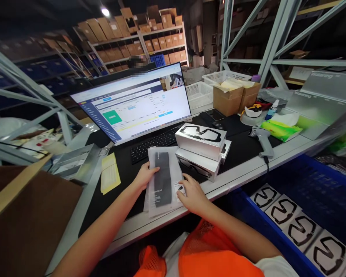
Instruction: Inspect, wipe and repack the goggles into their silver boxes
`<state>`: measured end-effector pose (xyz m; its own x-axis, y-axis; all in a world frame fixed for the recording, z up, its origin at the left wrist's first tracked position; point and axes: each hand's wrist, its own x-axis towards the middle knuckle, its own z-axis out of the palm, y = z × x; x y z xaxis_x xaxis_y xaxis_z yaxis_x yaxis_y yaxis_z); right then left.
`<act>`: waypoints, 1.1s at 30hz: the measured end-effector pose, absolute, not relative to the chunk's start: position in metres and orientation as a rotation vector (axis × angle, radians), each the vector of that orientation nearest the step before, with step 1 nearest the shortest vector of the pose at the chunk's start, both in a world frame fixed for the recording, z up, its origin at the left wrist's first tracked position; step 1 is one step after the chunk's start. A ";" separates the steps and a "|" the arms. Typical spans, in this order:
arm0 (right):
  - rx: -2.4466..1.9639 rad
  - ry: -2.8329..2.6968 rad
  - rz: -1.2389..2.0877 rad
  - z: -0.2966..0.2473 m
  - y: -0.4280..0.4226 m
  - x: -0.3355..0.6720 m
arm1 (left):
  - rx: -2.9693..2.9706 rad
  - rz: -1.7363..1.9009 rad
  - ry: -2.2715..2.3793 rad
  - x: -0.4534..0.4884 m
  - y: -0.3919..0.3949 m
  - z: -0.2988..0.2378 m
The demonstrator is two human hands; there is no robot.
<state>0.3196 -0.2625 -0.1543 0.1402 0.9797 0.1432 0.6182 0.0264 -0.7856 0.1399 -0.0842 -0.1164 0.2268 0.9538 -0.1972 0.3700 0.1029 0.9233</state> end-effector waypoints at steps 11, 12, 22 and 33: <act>-1.532 -1.493 0.697 -0.131 -0.250 0.316 | 1.523 0.836 1.205 0.119 -0.077 -0.116; -1.491 -1.478 0.686 -0.124 -0.251 0.316 | 1.552 0.937 1.195 0.113 -0.081 -0.110; -0.966 -1.154 1.043 -0.015 -0.238 0.353 | 1.831 1.418 0.966 0.140 -0.158 0.003; -0.963 -0.831 0.928 0.034 -0.223 0.497 | 1.889 1.176 0.452 0.226 -0.136 0.020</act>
<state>0.4965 -0.2227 0.0345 0.3717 0.9133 0.1665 -0.2653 0.2764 -0.9237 0.2258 -0.1358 0.0196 0.4943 0.6682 0.5560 -0.1241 -0.5789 0.8059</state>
